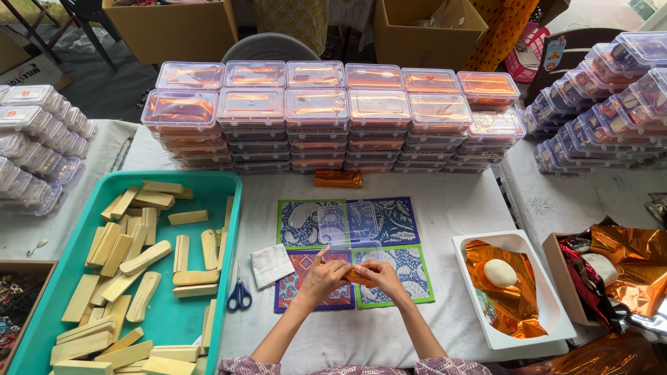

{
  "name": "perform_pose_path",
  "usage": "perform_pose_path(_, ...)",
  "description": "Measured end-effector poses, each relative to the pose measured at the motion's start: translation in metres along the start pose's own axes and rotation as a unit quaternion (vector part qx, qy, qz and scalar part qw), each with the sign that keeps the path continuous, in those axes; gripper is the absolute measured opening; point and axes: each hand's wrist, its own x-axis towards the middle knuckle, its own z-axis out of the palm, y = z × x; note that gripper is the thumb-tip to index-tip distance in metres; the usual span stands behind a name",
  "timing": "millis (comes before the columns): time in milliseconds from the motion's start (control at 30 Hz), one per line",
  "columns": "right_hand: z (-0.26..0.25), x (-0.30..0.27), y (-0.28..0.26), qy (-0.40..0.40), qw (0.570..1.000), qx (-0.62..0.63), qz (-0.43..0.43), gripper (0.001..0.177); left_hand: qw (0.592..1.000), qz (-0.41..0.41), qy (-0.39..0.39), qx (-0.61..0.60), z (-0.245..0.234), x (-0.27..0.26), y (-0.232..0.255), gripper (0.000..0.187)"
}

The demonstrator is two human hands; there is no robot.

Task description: The person wraps a small item in orange foil, places it into a clear plastic container, and wipes the container with a white cloth. They then close the container and place it on a stack of similar containers.

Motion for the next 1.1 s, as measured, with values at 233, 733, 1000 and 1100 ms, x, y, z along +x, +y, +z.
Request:
perform_pose_path(233, -0.012, 0.005, -0.028, 0.004, 0.999, -0.023, -0.038, 0.051, 0.999, -0.034, -0.011, -0.015, -0.016, 0.018, -0.003, 0.051)
perform_pose_path(733, 0.001, -0.004, -0.044, 0.055, 0.913, -0.351, -0.203, 0.040, 0.989, -0.125, -0.070, -0.022, 0.034, 0.018, -0.018, 0.046)
perform_pose_path(1000, -0.001, 0.000, -0.032, 0.003, 0.911, -0.370, -0.181, 0.039, 0.974, -0.162, -0.125, -0.101, 0.060, 0.007, -0.029, 0.046)
perform_pose_path(1100, -0.002, 0.002, -0.034, -0.012, 0.918, -0.361, -0.162, 0.038, 0.976, -0.160, -0.110, -0.098, 0.066, 0.008, -0.032, 0.050)
